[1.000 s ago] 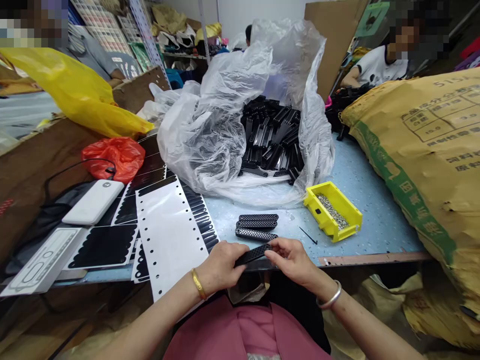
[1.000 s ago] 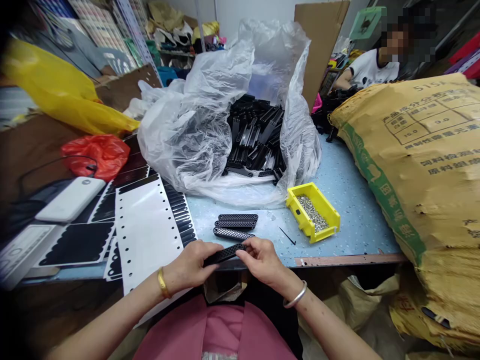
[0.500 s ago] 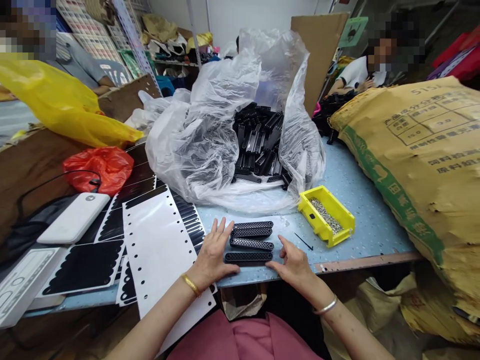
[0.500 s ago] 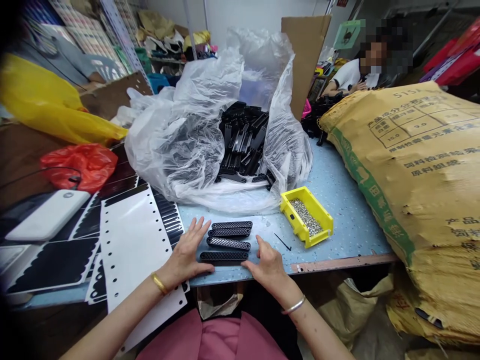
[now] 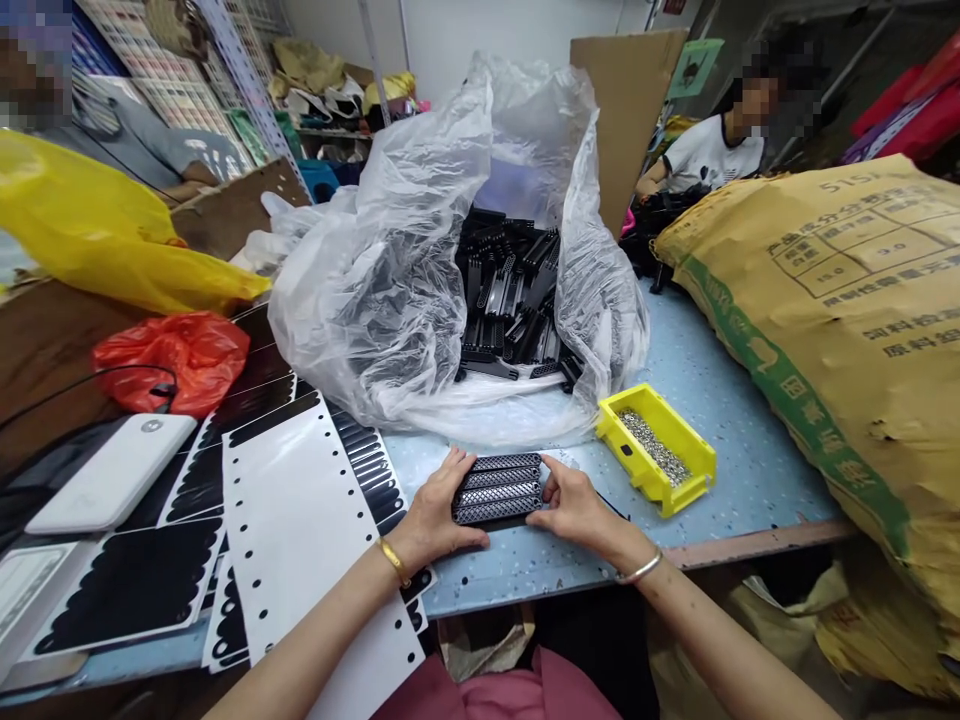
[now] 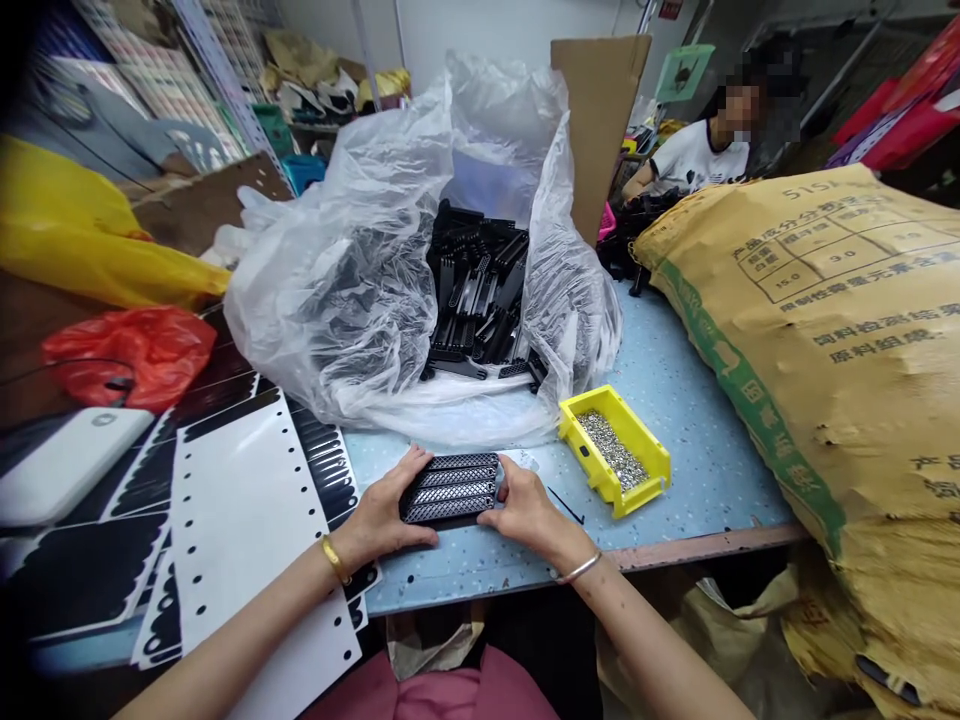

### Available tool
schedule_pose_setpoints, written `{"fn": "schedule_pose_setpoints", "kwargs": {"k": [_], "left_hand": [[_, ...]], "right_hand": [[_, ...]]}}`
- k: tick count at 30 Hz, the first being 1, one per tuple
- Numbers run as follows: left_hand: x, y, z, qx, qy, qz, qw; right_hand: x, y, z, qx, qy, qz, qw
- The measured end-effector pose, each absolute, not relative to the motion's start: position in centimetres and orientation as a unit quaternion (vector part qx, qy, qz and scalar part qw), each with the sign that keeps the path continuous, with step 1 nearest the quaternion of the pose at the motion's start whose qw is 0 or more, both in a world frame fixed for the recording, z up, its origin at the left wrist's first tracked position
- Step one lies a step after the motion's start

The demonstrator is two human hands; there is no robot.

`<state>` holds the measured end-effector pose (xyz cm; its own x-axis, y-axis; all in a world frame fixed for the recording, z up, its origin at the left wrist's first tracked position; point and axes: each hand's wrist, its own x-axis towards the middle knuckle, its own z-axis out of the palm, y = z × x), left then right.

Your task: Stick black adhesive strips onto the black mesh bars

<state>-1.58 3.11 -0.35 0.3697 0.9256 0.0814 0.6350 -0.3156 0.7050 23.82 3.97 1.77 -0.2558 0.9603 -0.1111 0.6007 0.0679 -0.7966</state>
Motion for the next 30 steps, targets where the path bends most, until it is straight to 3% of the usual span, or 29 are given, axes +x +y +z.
{"fn": "schedule_pose_setpoints", "kwargs": {"k": [6, 12, 15, 18, 21, 25, 28, 30], "left_hand": [[-1.0, 3.2, 0.8, 0.711, 0.559, 0.299, 0.303], [-1.1, 3.7, -0.4, 0.765, 0.497, 0.282, 0.299], [-1.6, 3.7, -0.8, 0.787, 0.487, 0.288, 0.247], [-2.0, 4.5, -0.1, 0.805, 0.475, 0.308, 0.180], [-1.8, 7.1, 1.3, 0.814, 0.460, 0.330, 0.133], [-0.5, 12.4, 2.2, 0.850, 0.460, 0.228, 0.119], [1.0, 16.1, 1.8, 0.868, 0.466, 0.096, 0.140], [1.9, 18.2, 1.4, 0.864, 0.478, 0.074, 0.141]], "right_hand": [[24.6, 4.7, 1.9, -0.592, -0.582, 0.509, 0.227], [24.8, 5.3, 1.8, -0.564, -0.625, 0.499, 0.206], [25.2, 6.6, 3.1, -0.569, -0.674, 0.430, 0.193], [25.3, 10.5, 5.1, -0.585, -0.737, 0.262, 0.215], [24.6, 16.7, 6.8, -0.585, -0.791, 0.118, 0.135], [23.1, 23.7, 7.3, -0.606, -0.784, 0.110, 0.073], [22.7, 25.6, 7.0, -0.608, -0.779, 0.117, 0.094], [23.0, 25.6, 7.1, -0.607, -0.776, 0.120, 0.123]]}}
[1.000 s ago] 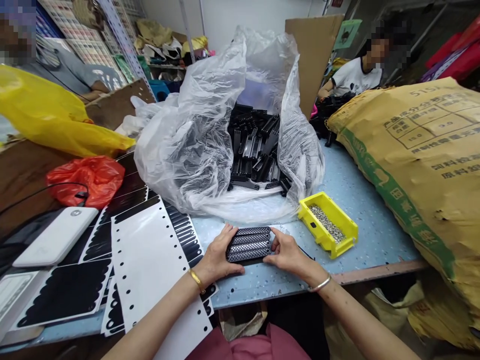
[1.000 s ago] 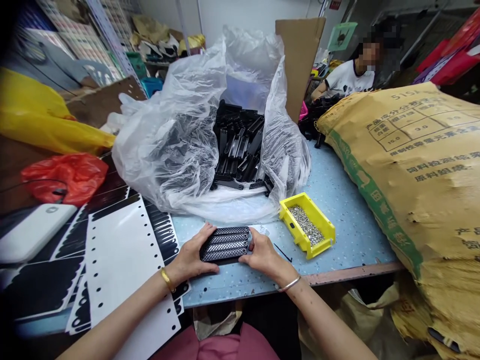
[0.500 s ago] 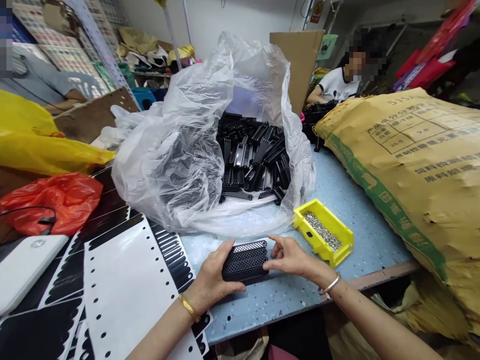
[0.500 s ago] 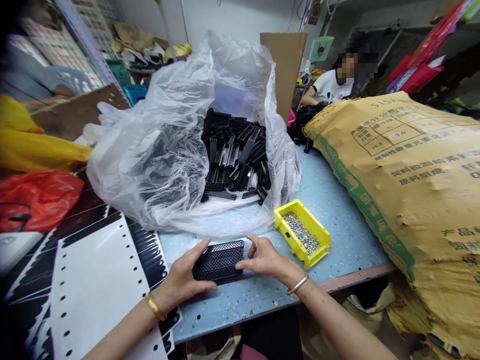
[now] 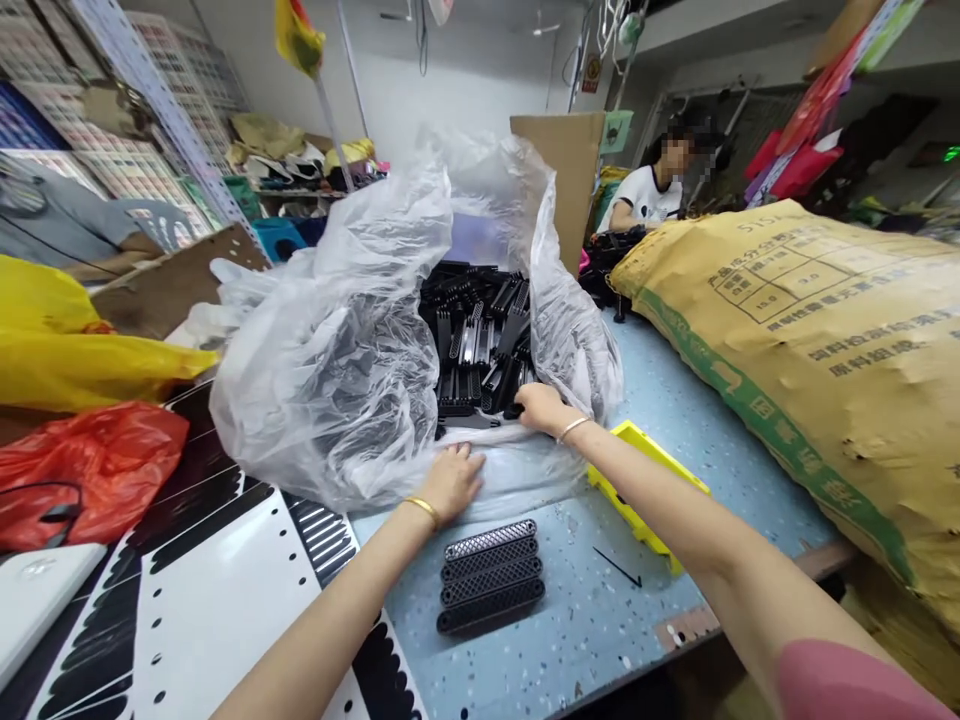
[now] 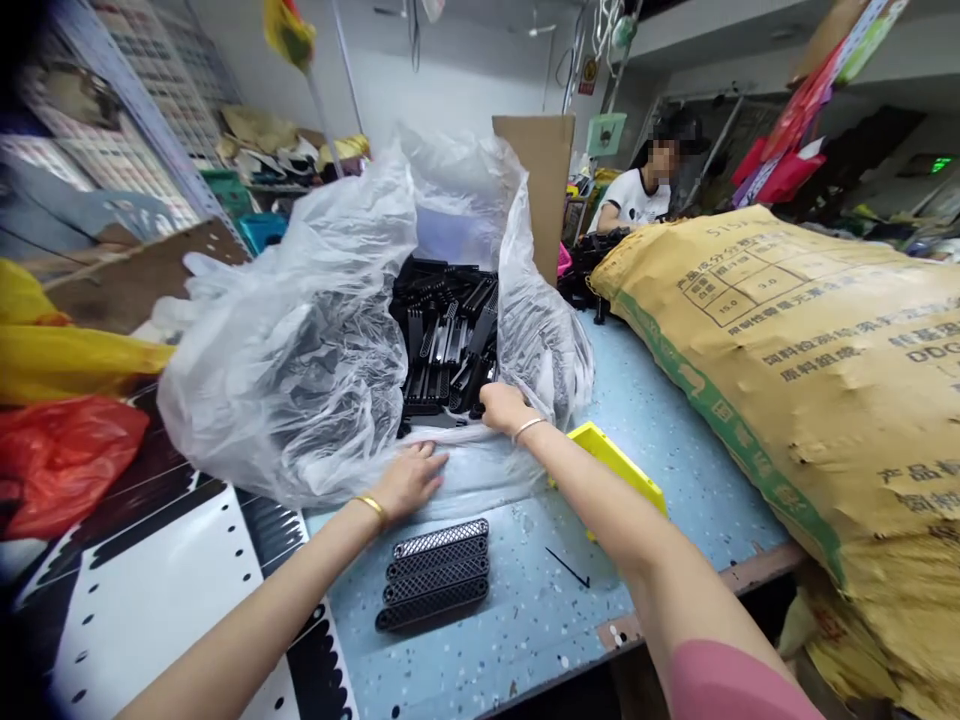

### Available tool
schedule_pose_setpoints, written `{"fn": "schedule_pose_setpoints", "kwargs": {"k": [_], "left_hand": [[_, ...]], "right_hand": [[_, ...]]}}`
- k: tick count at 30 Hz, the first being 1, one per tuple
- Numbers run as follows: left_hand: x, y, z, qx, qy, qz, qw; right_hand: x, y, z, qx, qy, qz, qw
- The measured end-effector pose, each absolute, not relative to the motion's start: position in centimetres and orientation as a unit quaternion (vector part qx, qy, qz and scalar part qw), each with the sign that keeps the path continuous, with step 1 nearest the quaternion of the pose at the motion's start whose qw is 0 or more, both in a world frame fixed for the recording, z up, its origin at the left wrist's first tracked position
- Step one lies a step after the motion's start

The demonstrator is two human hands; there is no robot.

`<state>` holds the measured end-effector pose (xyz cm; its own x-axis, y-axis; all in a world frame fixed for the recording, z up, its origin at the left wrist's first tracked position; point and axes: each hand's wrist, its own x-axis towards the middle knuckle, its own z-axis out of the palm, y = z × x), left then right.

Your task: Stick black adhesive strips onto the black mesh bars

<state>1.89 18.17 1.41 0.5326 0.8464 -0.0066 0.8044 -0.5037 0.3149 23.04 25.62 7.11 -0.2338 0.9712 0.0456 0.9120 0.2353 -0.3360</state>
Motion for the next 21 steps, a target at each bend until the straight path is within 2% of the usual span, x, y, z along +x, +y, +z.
{"fn": "schedule_pose_setpoints", "kwargs": {"k": [4, 7, 9, 12, 16, 21], "left_hand": [[2.4, 21.9, 1.3, 0.848, 0.500, 0.102, 0.143], [2.0, 23.7, 2.1, 0.834, 0.514, 0.112, 0.167], [1.8, 23.9, 2.8, 0.826, 0.518, 0.120, 0.187], [1.7, 22.7, 4.0, 0.812, 0.521, 0.148, 0.219], [1.1, 18.5, 5.5, 0.776, 0.535, 0.226, 0.248], [-0.5, 13.1, 5.5, 0.707, 0.462, 0.354, 0.401]], "right_hand": [[24.4, 24.3, 8.2, -0.604, -0.752, 0.145, 0.221], [25.0, 22.4, 9.3, -0.563, -0.636, 0.326, 0.415], [25.0, 20.6, 9.6, -0.503, -0.524, 0.468, 0.503], [24.3, 17.9, 9.2, -0.448, -0.446, 0.575, 0.519], [22.8, 15.2, 7.7, -0.403, -0.419, 0.625, 0.521], [21.2, 13.7, 5.8, -0.401, -0.412, 0.653, 0.493]]}}
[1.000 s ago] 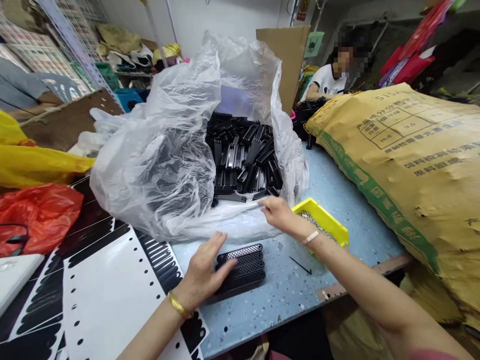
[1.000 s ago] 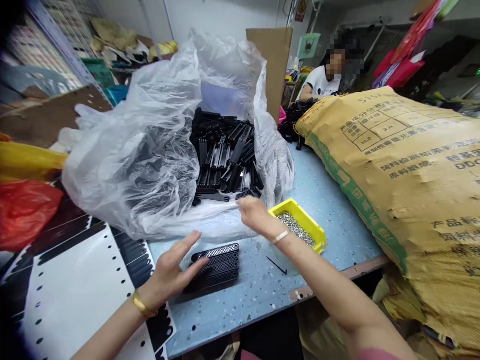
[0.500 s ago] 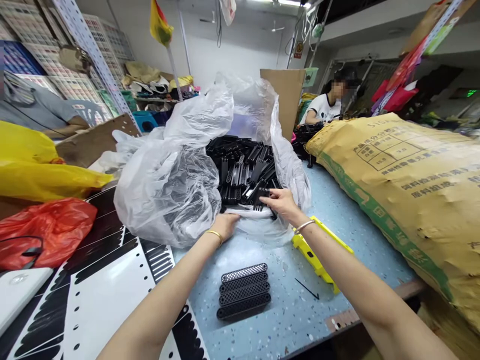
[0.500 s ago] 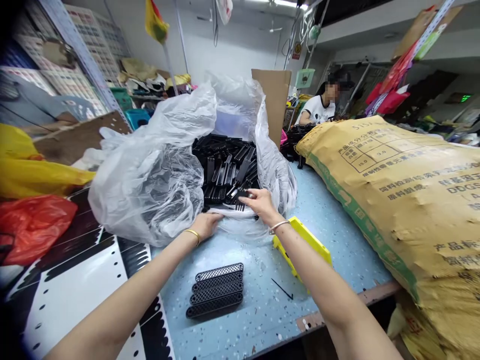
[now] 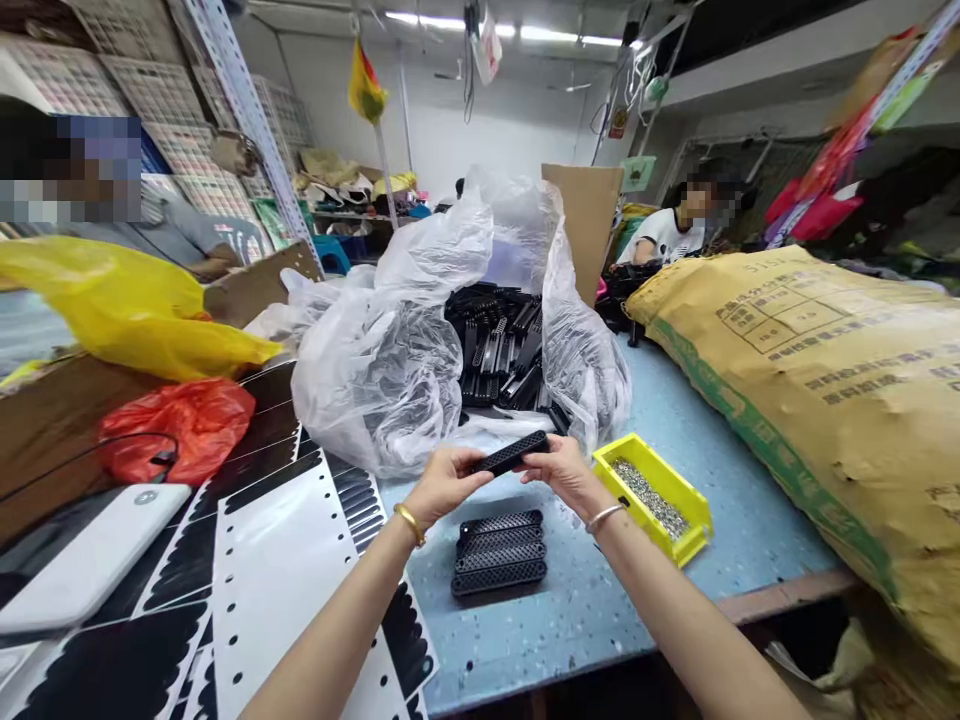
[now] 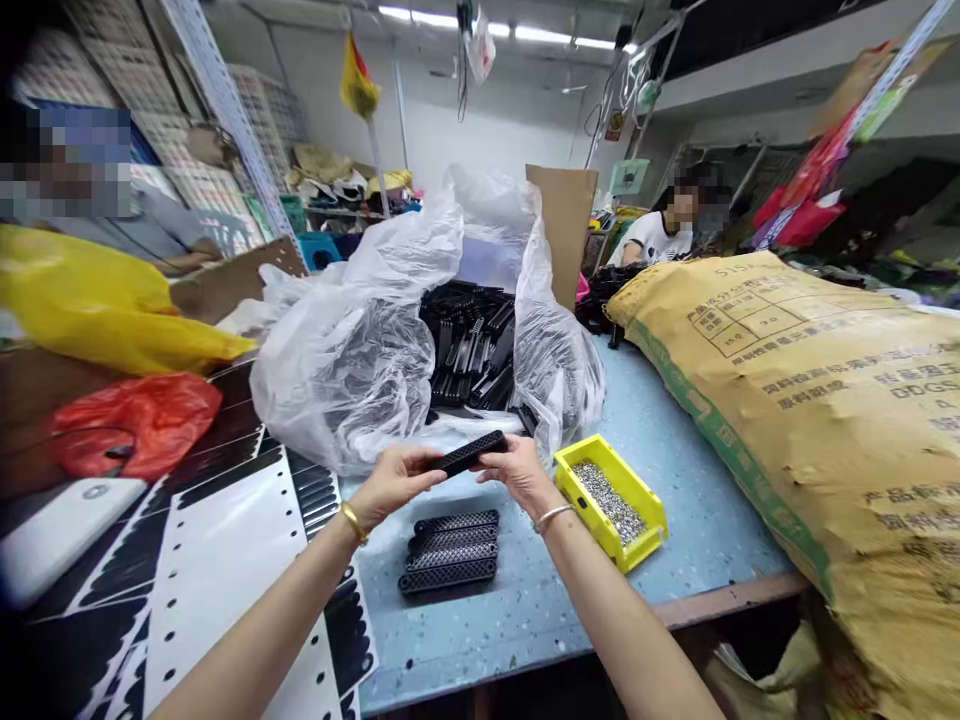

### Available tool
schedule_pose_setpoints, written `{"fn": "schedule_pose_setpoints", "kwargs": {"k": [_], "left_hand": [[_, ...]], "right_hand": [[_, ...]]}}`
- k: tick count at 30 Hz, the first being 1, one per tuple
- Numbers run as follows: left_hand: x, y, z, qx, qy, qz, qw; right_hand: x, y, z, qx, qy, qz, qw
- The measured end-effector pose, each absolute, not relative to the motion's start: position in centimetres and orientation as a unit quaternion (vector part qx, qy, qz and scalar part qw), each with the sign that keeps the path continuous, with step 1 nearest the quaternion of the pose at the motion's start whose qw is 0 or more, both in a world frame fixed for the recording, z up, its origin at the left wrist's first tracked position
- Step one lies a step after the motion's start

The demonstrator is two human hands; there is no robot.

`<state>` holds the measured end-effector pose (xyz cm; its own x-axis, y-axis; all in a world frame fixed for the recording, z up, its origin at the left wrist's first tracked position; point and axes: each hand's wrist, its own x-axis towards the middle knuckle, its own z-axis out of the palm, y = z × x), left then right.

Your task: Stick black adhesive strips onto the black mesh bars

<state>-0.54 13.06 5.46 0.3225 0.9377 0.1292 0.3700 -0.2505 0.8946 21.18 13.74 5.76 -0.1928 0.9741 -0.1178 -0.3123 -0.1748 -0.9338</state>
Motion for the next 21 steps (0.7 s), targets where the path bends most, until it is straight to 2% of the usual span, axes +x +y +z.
{"fn": "schedule_pose_setpoints", "kwargs": {"k": [2, 6, 10, 15, 21], "left_hand": [[-1.2, 11.9, 5.0, 0.710, 0.484, 0.339, 0.382], [-2.0, 11.4, 4.2, 0.760, 0.533, 0.236, 0.289], [-2.1, 11.6, 3.4, 0.761, 0.537, 0.215, 0.294], [-2.6, 11.5, 2.3, 0.725, 0.548, 0.259, 0.327], [-3.0, 10.0, 1.4, 0.682, 0.529, 0.316, 0.394]], "right_hand": [[21.1, 13.5, 4.8, -0.437, -0.462, 0.626, 0.452], [21.8, 13.0, 3.0, -0.550, -0.594, 0.462, 0.361], [22.7, 12.6, 2.3, -0.576, -0.638, 0.405, 0.312], [23.5, 12.8, 2.4, -0.586, -0.648, 0.367, 0.319], [22.8, 12.0, 1.3, -0.570, -0.632, 0.408, 0.330]]}}
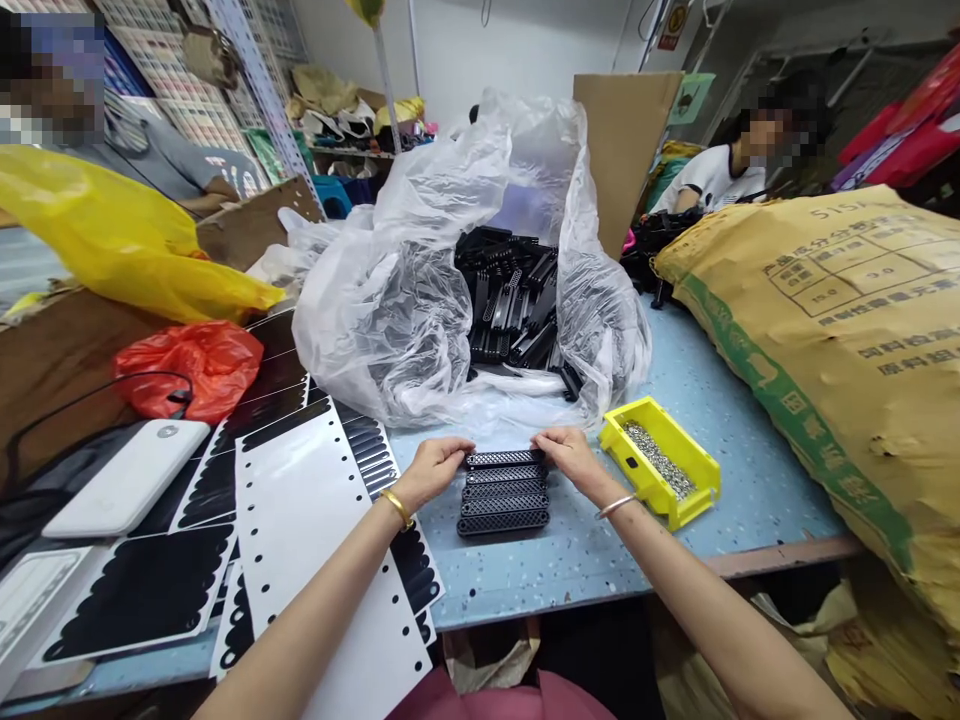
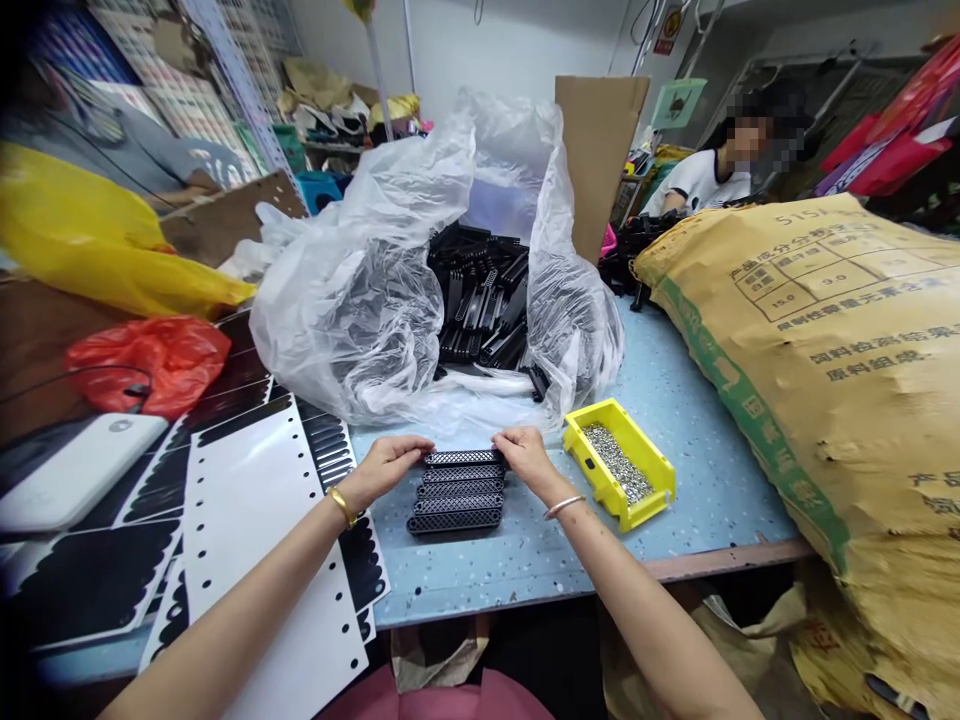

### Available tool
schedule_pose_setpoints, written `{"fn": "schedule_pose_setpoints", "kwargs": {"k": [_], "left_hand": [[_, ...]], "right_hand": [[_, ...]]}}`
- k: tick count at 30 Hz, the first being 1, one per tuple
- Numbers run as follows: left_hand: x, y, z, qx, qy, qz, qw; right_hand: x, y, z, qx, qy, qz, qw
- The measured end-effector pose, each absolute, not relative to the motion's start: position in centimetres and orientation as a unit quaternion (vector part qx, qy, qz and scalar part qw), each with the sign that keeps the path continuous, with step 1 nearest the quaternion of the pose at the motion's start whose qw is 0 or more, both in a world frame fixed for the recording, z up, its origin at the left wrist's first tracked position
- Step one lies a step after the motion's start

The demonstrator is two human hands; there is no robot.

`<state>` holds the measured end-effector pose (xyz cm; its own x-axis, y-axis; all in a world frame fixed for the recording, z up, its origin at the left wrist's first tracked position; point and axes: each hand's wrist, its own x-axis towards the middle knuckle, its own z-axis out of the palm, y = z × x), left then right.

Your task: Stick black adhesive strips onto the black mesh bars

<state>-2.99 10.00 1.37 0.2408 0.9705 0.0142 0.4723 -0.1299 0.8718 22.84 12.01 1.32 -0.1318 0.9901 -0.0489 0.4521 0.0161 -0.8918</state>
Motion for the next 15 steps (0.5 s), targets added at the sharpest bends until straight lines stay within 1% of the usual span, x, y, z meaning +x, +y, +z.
{"fn": "schedule_pose_setpoints", "kwargs": {"k": [3, 6, 9, 12, 13, 15], "left_hand": [[-2.9, 9.1, 1.2, 0.651, 0.520, 0.346, 0.432], [-2.5, 8.0, 0.8, 0.582, 0.538, 0.403, 0.457], [-1.6, 6.5, 0.0, 0.472, 0.552, 0.504, 0.467], [-0.2, 4.9, -0.9, 0.402, 0.545, 0.565, 0.470], [0.3, 4.4, -1.2, 0.389, 0.543, 0.575, 0.473], [1.2, 3.9, -1.5, 0.373, 0.540, 0.583, 0.479]], "right_hand": [[22.8, 11.1, 1.1, -0.557, -0.629, 0.427, 0.335], [23.1, 10.7, 1.1, -0.554, -0.595, 0.449, 0.370], [22.9, 10.6, 0.7, -0.563, -0.500, 0.470, 0.461], [21.7, 10.0, 0.0, -0.551, -0.393, 0.483, 0.555], [21.1, 9.7, -0.2, -0.545, -0.377, 0.481, 0.573], [19.9, 9.0, -0.4, -0.545, -0.397, 0.458, 0.579]]}}
